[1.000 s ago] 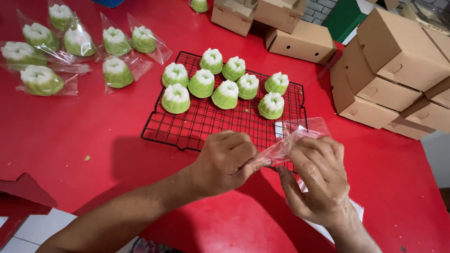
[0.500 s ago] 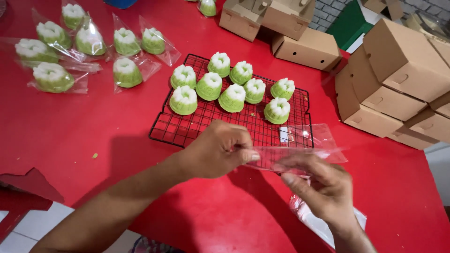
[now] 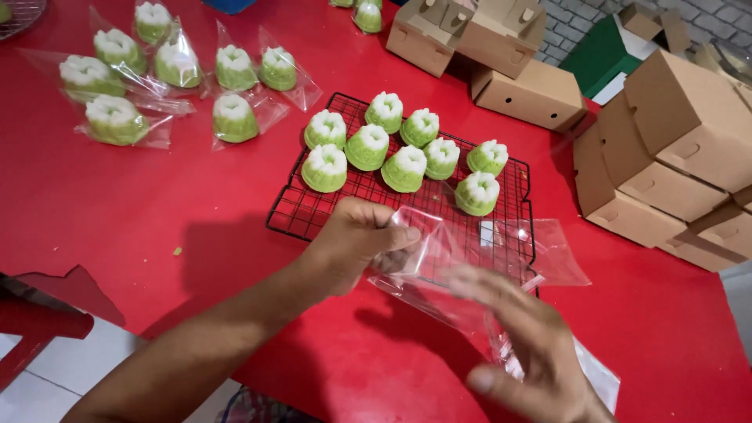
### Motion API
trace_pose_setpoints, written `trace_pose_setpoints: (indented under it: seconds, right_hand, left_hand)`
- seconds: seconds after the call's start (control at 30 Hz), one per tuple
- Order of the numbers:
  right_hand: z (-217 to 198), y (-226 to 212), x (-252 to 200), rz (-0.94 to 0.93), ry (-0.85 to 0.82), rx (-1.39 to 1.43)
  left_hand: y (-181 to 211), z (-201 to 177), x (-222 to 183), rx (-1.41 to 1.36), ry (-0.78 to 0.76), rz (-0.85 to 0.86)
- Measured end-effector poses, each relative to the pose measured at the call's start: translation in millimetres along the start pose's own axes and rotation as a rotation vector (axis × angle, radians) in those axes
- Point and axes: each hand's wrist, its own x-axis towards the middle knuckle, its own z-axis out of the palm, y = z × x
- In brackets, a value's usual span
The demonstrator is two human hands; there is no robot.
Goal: Placing individual small cakes into clear plastic bags for packaging.
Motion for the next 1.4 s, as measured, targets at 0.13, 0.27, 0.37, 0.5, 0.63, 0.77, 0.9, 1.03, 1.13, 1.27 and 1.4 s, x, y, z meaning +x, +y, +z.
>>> trace_pose_setpoints:
  seconds: [0.13, 0.27, 0.37, 0.5, 0.63, 0.77, 0.9, 1.03, 1.13, 1.27, 1.4]
  right_hand:
    - [-4.6, 9.6, -9.4, -0.271, -0.127, -0.877]
    - [-19.4, 49.8, -0.3, -0.622, -0.133, -1.115]
    - [2.0, 48.3, 7.8, -0.504, 0.023, -0.797]
    - [28.0, 48.0, 12.8, -0.279, -0.037, -0.487]
    - [42.3, 32.2, 23.0, -0.088, -0.139, -0.21]
    - [45.8, 44.2, 19.9, -0.193, -0.096, -0.216]
    - [49.7, 38.3, 24.6, -0.223, -0.177, -0.248]
    - [51.2, 38.7, 27.2, -0.222, -0.202, -0.218]
    - [50.5, 44.5, 25.5, -0.176, -0.162, -0.148]
    - [55.8, 49.9, 23.4, -0.204, -0.071, -0.161]
    - [57.9, 49.1, 20.3, -0.144, -0.08, -0.112]
  left_hand:
    - [-0.9, -7.0, 1.5, -0.205, 0.057, -0.318]
    - [1.7, -7.4, -1.4, -0.274, -0.004, -0.416]
    - [19.9, 12.5, -11.8, -0.4, 0.183, -0.359]
    - [-33.4, 5.0, -28.5, -0.424, 0.155, -0.183]
    - [-45.6, 16.0, -37.0, -0.578, 0.233, -0.049]
    - [-17.5, 32.7, -34.3, -0.455, 0.547, -0.122]
    - [-4.1, 27.8, -32.1, -0.361, 0.553, -0.262]
    - [-11.2, 22.4, -31.3, -0.328, 0.393, -0.135]
    - [-9.4, 32.1, -35.9, -0.268, 0.355, -0.091]
    - [-8.5, 34.6, -31.4, -0.292, 0.644, -0.18]
    - [-17.3, 10.9, -26.6, -0.595, 0.601, -0.056]
